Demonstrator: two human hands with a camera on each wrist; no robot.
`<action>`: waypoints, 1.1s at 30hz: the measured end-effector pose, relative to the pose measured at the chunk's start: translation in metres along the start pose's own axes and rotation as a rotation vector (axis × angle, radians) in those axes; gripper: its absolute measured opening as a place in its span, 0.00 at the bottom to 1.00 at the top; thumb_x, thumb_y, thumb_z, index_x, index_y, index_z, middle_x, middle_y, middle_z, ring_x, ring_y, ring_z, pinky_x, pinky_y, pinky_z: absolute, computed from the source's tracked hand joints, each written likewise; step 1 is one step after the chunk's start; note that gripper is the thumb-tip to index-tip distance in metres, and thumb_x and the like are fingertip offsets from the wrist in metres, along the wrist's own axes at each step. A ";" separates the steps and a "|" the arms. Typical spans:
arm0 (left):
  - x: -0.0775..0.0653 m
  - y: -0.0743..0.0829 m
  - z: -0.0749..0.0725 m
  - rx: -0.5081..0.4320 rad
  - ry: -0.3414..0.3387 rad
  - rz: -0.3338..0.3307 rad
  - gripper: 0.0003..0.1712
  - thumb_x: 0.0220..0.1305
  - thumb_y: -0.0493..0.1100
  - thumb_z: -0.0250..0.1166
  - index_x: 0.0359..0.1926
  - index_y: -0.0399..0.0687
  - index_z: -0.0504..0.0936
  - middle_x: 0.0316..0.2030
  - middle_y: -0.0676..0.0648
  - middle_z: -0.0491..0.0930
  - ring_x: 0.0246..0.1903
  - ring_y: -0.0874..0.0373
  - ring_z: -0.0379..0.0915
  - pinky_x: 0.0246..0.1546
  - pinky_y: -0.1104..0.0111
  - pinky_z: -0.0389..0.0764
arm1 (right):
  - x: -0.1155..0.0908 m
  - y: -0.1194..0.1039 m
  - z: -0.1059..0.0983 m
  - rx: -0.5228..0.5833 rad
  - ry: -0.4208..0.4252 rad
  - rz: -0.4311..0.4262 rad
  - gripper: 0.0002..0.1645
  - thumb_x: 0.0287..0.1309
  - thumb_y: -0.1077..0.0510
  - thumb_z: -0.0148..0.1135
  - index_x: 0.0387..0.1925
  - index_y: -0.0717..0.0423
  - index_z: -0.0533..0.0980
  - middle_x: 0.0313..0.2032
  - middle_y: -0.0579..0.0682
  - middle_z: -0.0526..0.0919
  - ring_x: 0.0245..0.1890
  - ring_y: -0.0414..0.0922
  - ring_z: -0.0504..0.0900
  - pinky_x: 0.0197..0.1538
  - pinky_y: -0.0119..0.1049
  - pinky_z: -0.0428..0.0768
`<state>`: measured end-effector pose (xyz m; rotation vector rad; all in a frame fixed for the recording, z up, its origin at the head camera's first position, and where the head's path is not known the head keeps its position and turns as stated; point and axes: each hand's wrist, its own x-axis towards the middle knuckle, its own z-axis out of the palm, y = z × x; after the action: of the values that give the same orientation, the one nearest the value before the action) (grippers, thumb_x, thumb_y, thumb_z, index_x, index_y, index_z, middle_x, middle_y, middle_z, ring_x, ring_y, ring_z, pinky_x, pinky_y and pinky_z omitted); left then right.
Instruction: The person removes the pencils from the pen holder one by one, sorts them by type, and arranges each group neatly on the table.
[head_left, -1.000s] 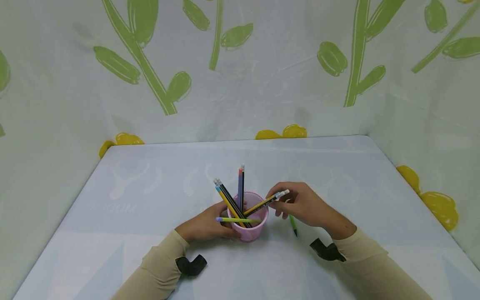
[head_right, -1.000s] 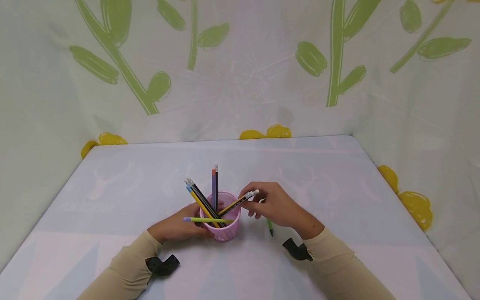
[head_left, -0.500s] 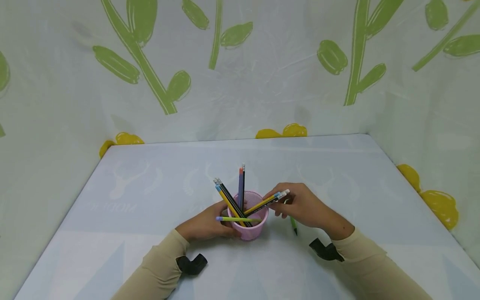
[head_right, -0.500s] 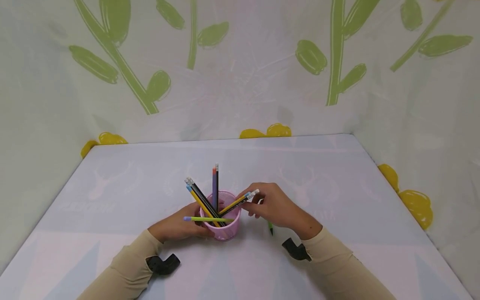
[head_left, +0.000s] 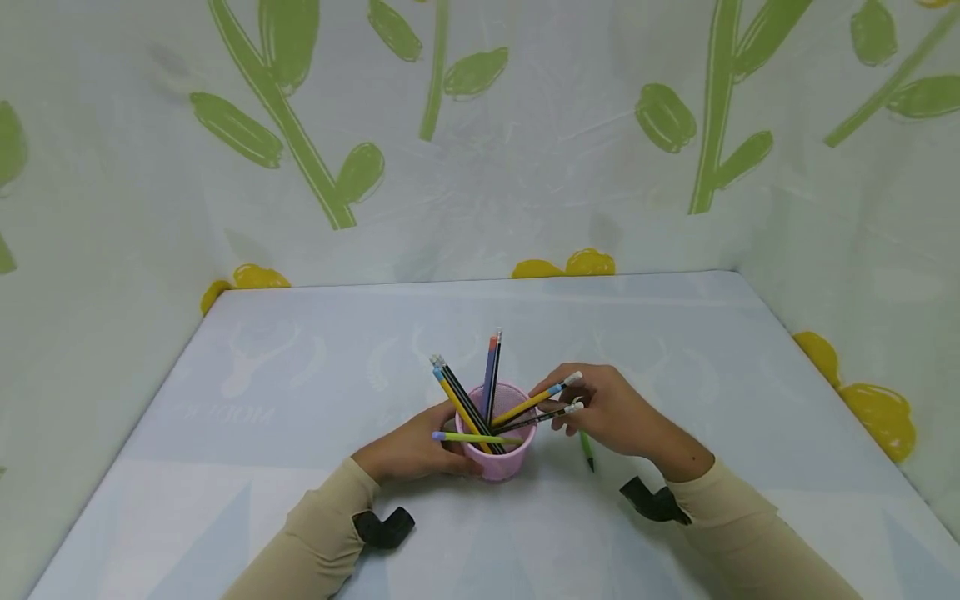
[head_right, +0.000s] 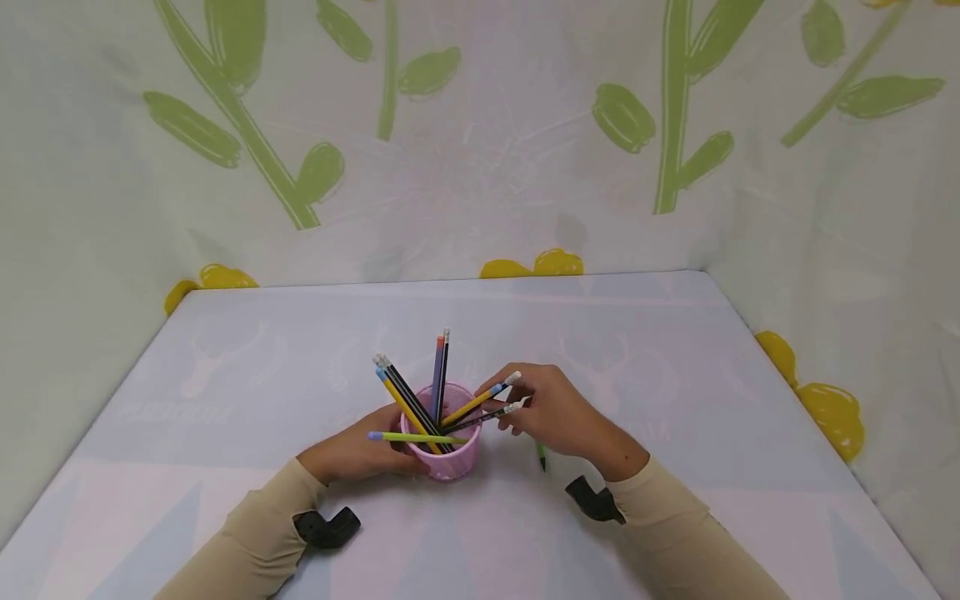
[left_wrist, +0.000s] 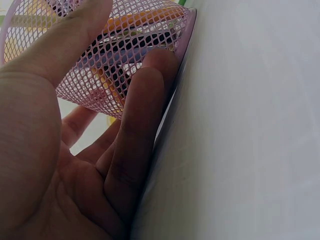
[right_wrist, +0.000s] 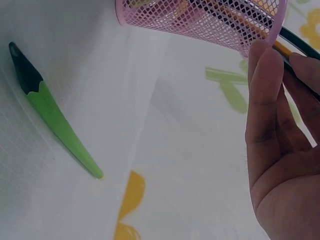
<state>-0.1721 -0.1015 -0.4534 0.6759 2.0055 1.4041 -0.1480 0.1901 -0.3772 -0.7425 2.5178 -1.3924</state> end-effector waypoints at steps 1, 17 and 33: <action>0.000 0.000 0.000 -0.008 -0.001 -0.001 0.39 0.55 0.46 0.76 0.65 0.55 0.69 0.51 0.50 0.81 0.50 0.56 0.75 0.53 0.66 0.78 | 0.000 0.000 0.000 0.003 0.001 0.005 0.23 0.55 0.78 0.59 0.46 0.55 0.82 0.43 0.55 0.85 0.30 0.43 0.86 0.31 0.35 0.85; 0.000 -0.003 0.000 -0.011 -0.005 -0.009 0.38 0.55 0.45 0.76 0.65 0.54 0.69 0.48 0.49 0.82 0.45 0.56 0.78 0.47 0.66 0.81 | -0.003 -0.001 -0.006 0.033 0.053 -0.034 0.05 0.65 0.64 0.64 0.36 0.63 0.82 0.46 0.57 0.85 0.28 0.42 0.87 0.31 0.37 0.86; 0.001 -0.004 0.001 -0.038 -0.006 -0.028 0.38 0.54 0.45 0.77 0.64 0.56 0.69 0.45 0.50 0.83 0.37 0.57 0.80 0.41 0.64 0.84 | -0.008 -0.005 -0.018 -0.013 0.190 -0.146 0.08 0.64 0.68 0.62 0.44 0.60 0.79 0.42 0.56 0.85 0.26 0.44 0.85 0.28 0.36 0.85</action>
<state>-0.1723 -0.1017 -0.4575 0.6324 1.9712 1.4194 -0.1462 0.2050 -0.3641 -0.8490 2.6637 -1.5640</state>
